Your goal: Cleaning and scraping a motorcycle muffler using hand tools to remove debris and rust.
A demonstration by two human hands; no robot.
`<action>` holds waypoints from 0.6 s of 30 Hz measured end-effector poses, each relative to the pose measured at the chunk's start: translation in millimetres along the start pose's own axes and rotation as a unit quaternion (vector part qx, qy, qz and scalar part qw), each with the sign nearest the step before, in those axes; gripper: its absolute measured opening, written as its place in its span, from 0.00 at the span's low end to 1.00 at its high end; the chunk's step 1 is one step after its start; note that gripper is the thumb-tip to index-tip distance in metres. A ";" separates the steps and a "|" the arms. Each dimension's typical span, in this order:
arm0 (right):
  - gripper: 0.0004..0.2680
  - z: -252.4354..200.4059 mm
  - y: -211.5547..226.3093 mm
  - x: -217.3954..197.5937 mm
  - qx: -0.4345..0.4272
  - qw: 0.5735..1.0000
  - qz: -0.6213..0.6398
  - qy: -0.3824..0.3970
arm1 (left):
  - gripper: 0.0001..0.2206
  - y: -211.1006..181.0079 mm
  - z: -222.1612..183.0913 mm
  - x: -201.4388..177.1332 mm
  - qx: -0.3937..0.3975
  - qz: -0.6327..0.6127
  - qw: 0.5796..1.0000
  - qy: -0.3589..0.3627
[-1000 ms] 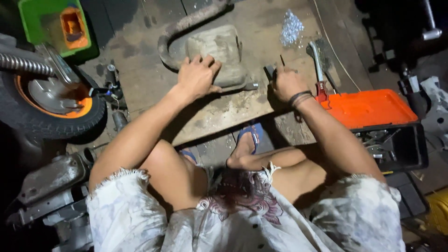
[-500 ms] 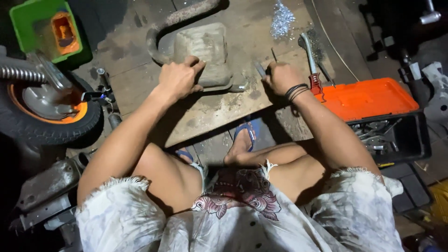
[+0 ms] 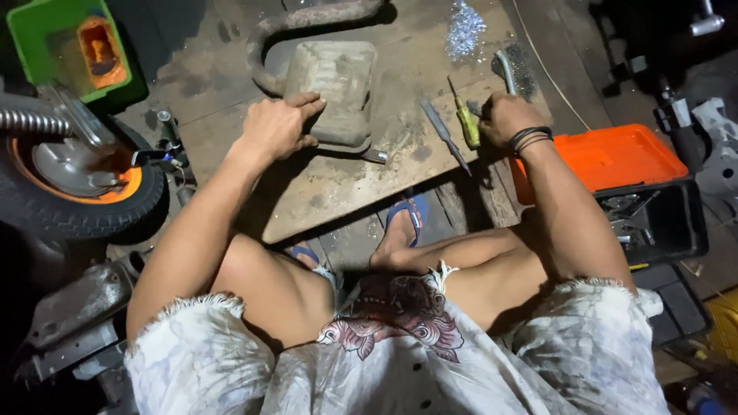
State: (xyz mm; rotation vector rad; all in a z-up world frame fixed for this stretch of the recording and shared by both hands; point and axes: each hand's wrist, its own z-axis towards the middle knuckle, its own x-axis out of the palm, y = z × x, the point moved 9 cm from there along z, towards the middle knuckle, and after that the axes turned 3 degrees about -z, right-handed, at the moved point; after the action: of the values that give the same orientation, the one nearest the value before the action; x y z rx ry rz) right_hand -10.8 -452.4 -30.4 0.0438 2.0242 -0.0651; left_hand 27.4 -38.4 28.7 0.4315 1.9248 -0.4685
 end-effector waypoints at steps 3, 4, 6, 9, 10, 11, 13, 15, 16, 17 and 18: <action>0.13 17.7 -11.5 24.6 -0.026 0.997 -0.044 -0.050 | 0.33 14.8 10.3 14.0 -0.015 0.023 1.000 0.013; 0.13 14.4 -11.0 21.8 -0.029 0.997 -0.045 -0.052 | 0.33 16.7 10.2 14.0 -0.018 0.023 1.000 0.011; 0.12 8.2 -11.1 10.1 -0.023 0.995 -0.031 -0.090 | 0.33 20.4 9.4 15.1 -0.018 0.021 0.999 0.016; 0.14 3.1 7.8 -14.2 -0.012 0.986 0.014 -0.167 | 0.32 27.1 2.6 13.2 -0.019 0.015 1.000 0.017; 0.14 -7.2 32.5 -25.7 -0.016 0.986 0.014 -0.167 | 0.32 27.7 2.2 11.0 -0.024 0.015 0.999 0.017; 0.12 -19.6 64.3 -40.9 -0.069 0.979 0.046 -0.187 | 0.34 26.8 2.4 8.2 -0.020 -0.003 1.000 0.013; 0.10 -44.8 117.3 -61.3 -0.123 0.968 0.078 -0.205 | 0.36 27.5 4.9 11.5 -0.018 -0.021 1.000 0.009; 0.10 -77.2 183.9 -76.7 -0.272 0.934 0.097 -0.209 | 0.35 29.4 10.0 12.8 -0.010 -0.015 0.999 -0.030; 0.10 -77.0 196.6 -72.2 -0.273 0.934 0.097 -0.208 | 0.35 32.9 12.8 17.1 -0.011 -0.016 0.999 -0.029; 0.10 -82.3 215.4 -69.8 -0.312 0.919 0.079 -0.226 | 0.36 34.9 15.6 21.0 -0.004 -0.017 0.999 -0.031; 0.11 -88.8 232.9 -66.9 -0.350 0.903 0.061 -0.244 | 0.36 35.8 18.8 24.7 0.005 -0.017 0.999 -0.034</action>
State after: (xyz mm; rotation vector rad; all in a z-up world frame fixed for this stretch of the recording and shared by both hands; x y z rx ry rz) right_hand -47.1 -214.4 62.4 -0.2768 1.4400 0.6698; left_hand 50.7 -15.1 -5.5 0.3849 1.8672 -0.5097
